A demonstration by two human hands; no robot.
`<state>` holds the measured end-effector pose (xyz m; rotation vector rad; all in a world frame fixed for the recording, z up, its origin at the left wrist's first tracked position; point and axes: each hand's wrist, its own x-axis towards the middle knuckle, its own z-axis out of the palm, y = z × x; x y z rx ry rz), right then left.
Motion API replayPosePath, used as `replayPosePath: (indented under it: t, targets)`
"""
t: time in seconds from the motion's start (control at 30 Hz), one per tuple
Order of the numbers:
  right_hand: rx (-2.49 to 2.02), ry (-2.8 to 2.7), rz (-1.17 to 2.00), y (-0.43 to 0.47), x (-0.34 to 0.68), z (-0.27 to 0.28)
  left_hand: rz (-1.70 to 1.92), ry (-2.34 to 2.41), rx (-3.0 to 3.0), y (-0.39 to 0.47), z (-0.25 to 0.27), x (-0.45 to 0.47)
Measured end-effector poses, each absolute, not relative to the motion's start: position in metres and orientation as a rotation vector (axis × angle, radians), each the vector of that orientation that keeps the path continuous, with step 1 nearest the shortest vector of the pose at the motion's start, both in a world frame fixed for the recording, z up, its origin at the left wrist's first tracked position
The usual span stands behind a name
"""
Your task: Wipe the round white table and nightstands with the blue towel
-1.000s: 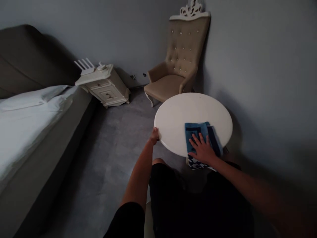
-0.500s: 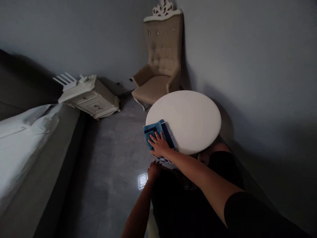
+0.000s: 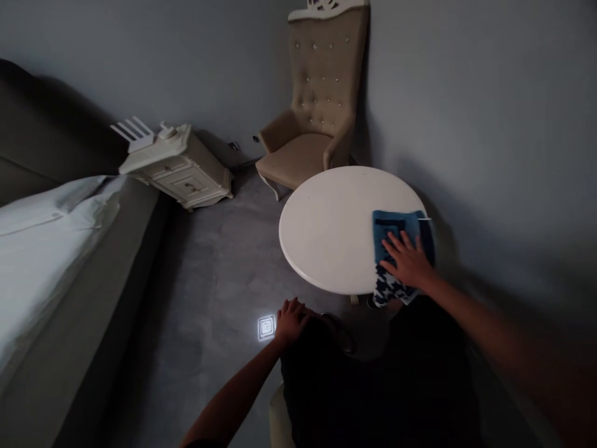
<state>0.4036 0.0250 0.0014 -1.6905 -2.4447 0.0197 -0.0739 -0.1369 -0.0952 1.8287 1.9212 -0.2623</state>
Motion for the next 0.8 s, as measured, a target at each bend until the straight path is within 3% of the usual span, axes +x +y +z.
replayPosePath:
  t: [0.2, 0.43, 0.6, 0.8]
  targets:
    - [-1.82, -2.446, 0.012, 0.039, 0.394, -0.004, -0.083, 1.98, 1.697, -0.12, -0.111, -0.071]
    - [-1.513, -2.604, 0.37, 0.064, 0.212, 0.019, -0.065, 1.963, 1.723, -0.106, -0.122, -0.074]
    - [-1.308, -2.626, 0.413, 0.076, 0.083, 0.026, -0.15, 1.941, 1.754, -0.1, -0.127, -0.087]
    - [-1.187, -2.696, 0.432, 0.086, 0.059, 0.028, -0.287, 1.873, 1.553, -0.07, -0.133, -0.101]
